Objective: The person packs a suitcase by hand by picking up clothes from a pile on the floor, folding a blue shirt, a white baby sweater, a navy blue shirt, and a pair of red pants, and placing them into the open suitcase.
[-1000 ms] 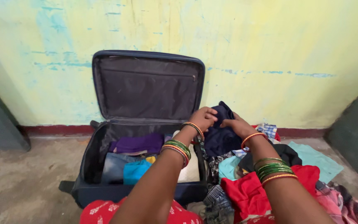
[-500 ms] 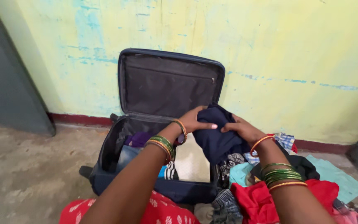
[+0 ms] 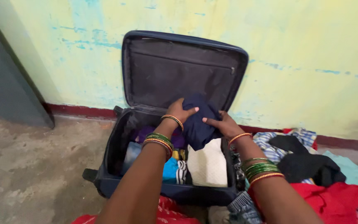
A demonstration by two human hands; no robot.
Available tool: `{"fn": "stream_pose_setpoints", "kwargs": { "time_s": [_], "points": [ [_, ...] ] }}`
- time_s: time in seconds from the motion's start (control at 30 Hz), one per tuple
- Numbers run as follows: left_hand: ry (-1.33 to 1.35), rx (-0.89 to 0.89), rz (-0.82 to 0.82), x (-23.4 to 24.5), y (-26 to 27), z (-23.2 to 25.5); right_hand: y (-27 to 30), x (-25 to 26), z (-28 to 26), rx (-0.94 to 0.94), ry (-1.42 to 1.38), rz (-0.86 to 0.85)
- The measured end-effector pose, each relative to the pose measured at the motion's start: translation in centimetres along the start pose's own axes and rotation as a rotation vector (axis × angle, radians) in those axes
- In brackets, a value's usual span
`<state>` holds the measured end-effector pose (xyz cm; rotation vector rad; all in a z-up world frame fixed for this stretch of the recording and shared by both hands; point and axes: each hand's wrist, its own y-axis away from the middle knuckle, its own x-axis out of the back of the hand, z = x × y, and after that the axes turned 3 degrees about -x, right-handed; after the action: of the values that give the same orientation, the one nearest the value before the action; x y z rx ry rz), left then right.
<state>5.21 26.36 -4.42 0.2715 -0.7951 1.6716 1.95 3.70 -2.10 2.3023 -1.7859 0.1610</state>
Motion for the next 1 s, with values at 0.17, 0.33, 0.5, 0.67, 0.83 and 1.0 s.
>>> {"fn": "stream_pose_setpoints", "kwargs": {
  "time_s": [0.17, 0.33, 0.5, 0.67, 0.83, 1.0],
  "points": [
    [-0.109, 0.098, -0.160, 2.2, -2.3, -4.6, -5.5, -3.8, 2.8, 0.073, -0.007, 0.112],
    [-0.049, 0.129, -0.200, 2.0, -3.5, -10.0, -10.4, -4.7, 4.2, 0.162, 0.319, 0.104],
    [0.032, 0.175, -0.251, -1.9, -3.4, -17.9, -13.3, -6.2, 6.8, 0.055, 0.378, -0.006],
    [-0.056, 0.357, -0.267, -7.6, -2.4, -26.7, -15.0, -8.0, 12.4, -0.128, 0.334, -0.100],
    [-0.117, 0.444, -0.256, -10.6, 0.1, -30.4, -17.6, -9.1, 18.4, 0.016, 0.489, -0.149],
    [-0.174, 0.577, -0.306, -11.2, 2.2, -32.7, -19.1, -10.7, 23.2, 0.001, 0.460, -0.234]
  ]
}}
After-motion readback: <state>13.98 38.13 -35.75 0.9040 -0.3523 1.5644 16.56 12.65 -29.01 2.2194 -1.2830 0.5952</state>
